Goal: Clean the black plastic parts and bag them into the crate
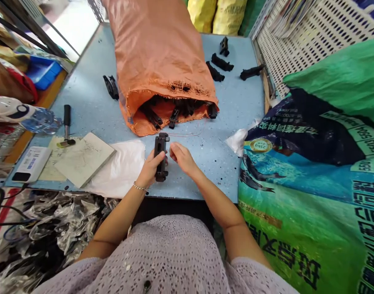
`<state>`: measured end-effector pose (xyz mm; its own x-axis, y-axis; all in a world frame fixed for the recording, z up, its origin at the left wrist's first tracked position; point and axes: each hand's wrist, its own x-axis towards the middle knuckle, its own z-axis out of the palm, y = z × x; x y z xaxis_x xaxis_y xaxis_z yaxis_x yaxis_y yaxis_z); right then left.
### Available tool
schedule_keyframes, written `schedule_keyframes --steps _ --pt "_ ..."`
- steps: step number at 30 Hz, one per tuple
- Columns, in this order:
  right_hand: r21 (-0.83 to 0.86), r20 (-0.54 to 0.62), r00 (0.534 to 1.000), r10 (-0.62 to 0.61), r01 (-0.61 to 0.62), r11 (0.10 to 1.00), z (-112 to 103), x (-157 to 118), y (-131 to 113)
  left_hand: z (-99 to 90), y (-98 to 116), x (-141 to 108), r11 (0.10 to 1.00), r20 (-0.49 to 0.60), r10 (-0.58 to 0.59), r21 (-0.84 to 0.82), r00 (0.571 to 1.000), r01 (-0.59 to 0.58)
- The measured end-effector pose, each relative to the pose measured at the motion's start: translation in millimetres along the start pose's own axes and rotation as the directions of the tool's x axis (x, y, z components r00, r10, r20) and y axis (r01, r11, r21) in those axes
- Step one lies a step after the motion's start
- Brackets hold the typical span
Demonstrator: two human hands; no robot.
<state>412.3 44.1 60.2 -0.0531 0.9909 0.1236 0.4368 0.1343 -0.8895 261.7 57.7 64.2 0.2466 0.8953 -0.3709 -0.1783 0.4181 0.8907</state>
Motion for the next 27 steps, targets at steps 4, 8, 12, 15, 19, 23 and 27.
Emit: schedule_keyframes --steps 4,8,12,15,19,23,27 --pt "-0.323 0.111 0.975 -0.194 0.22 0.921 11.8 -41.7 3.4 -3.1 -5.1 9.1 0.981 -0.015 -0.154 -0.124 0.988 0.151" --pt "-0.416 0.329 0.943 -0.054 0.196 0.888 4.3 -23.1 12.5 -8.3 -26.5 16.5 0.984 -0.119 -0.004 0.174 0.993 0.025" --pt "-0.584 -0.103 0.973 0.208 -0.228 0.779 -12.7 72.9 25.5 3.8 -60.0 9.1 0.7 -0.019 0.229 0.698 0.973 -0.151" --pt "-0.55 -0.199 0.903 0.38 -0.424 0.72 -17.8 140.4 38.2 10.1 -74.9 2.5 0.601 0.078 0.188 0.779 0.979 -0.178" --pt "-0.412 -0.096 0.929 0.358 -0.364 0.835 -14.0 147.9 49.8 -11.7 -56.7 26.2 0.72 0.076 0.328 0.625 0.942 -0.301" --pt "-0.312 0.098 0.988 0.12 -0.084 0.946 1.4 82.9 46.1 -39.5 -16.9 82.2 0.912 -0.028 0.244 0.346 0.969 -0.22" --pt "-0.185 0.271 0.962 0.04 0.011 0.983 9.5 42.3 39.6 -42.6 -10.4 118.1 0.932 0.076 0.002 0.362 0.997 -0.029"
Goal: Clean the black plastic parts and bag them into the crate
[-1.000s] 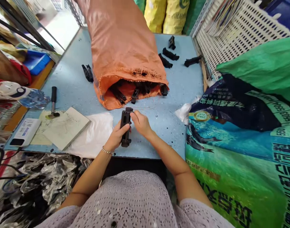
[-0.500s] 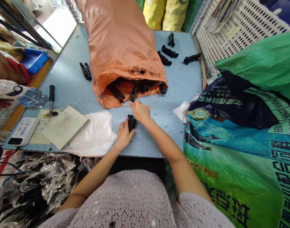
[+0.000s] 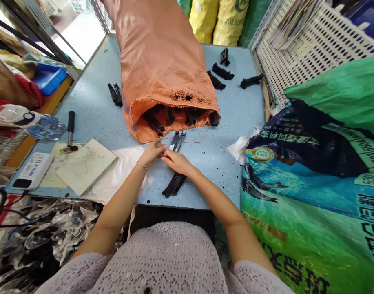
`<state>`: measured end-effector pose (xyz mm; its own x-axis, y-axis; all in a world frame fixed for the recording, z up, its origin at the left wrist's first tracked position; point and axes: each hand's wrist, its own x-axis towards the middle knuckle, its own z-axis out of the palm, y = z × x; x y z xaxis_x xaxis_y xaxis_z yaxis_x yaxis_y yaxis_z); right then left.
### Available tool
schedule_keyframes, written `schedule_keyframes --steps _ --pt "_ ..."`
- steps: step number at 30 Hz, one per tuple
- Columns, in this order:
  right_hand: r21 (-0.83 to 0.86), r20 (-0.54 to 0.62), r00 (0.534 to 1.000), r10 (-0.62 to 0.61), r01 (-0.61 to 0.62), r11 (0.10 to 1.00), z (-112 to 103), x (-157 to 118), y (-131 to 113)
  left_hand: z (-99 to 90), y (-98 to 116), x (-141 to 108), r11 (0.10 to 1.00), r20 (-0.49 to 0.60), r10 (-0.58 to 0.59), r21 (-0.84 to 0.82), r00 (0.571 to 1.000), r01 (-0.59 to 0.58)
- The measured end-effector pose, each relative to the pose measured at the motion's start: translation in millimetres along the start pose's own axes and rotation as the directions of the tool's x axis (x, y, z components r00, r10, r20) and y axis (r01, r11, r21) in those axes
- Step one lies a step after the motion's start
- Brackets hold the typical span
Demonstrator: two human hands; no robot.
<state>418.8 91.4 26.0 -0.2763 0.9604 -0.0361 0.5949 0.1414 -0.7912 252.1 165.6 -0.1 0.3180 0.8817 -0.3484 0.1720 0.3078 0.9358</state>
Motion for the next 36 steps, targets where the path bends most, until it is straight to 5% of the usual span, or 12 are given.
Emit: schedule_keyframes --steps 2,5,7,12,15,17,20,24,28,33,36 --pt "-0.011 -0.136 0.979 0.151 -0.154 0.988 -6.2 0.1 3.8 7.3 -7.1 1.9 0.986 0.03 0.03 0.166 0.999 -0.034" --pt "-0.109 -0.426 0.83 0.36 -0.442 0.89 -24.4 12.4 16.6 20.5 -15.0 -3.4 0.955 0.052 0.089 0.28 0.995 -0.1" --pt "-0.166 -0.44 0.807 0.394 -0.504 0.847 -32.4 22.4 24.7 27.9 -13.3 -4.7 0.949 0.061 0.142 0.277 0.988 -0.153" --pt "0.085 -0.265 0.9 0.347 -0.337 0.938 -22.7 33.7 23.8 36.2 5.5 -3.6 0.947 -0.047 0.3 0.139 0.953 -0.291" --pt "0.235 -0.203 0.963 0.177 -0.128 0.964 -14.6 22.1 6.6 30.4 14.4 -17.9 0.943 -0.15 0.255 -0.18 0.955 -0.28" --pt "0.149 -0.238 0.968 0.075 -0.04 0.988 -16.6 10.3 -8.7 23.3 18.5 -37.3 0.925 -0.097 0.219 -0.296 0.971 -0.238" --pt "-0.156 -0.357 0.934 -0.026 -0.032 0.987 -28.4 0.4 -31.8 15.7 23.7 -72.9 0.952 0.01 0.231 -0.207 0.973 -0.224" --pt "-0.414 -0.246 0.965 -0.094 -0.017 0.91 -37.6 8.4 -53.6 20.1 28.4 -102.6 0.973 0.016 0.212 -0.102 0.977 -0.209" --pt "-0.395 -0.206 0.978 0.039 -0.119 0.911 -18.9 -4.9 -61.2 23.0 27.8 -98.4 0.963 -0.121 0.158 -0.2 0.98 -0.18" --pt "-0.346 0.037 0.98 -0.195 0.196 0.918 12.2 -52.9 -52.5 9.3 16.7 -78.9 0.967 -0.088 0.08 -0.235 0.993 -0.099" --pt "-0.286 0.103 0.983 -0.152 0.175 0.942 4.8 -42.4 -46.2 12.0 0.3 -73.4 0.99 -0.098 0.124 -0.052 0.987 -0.129"
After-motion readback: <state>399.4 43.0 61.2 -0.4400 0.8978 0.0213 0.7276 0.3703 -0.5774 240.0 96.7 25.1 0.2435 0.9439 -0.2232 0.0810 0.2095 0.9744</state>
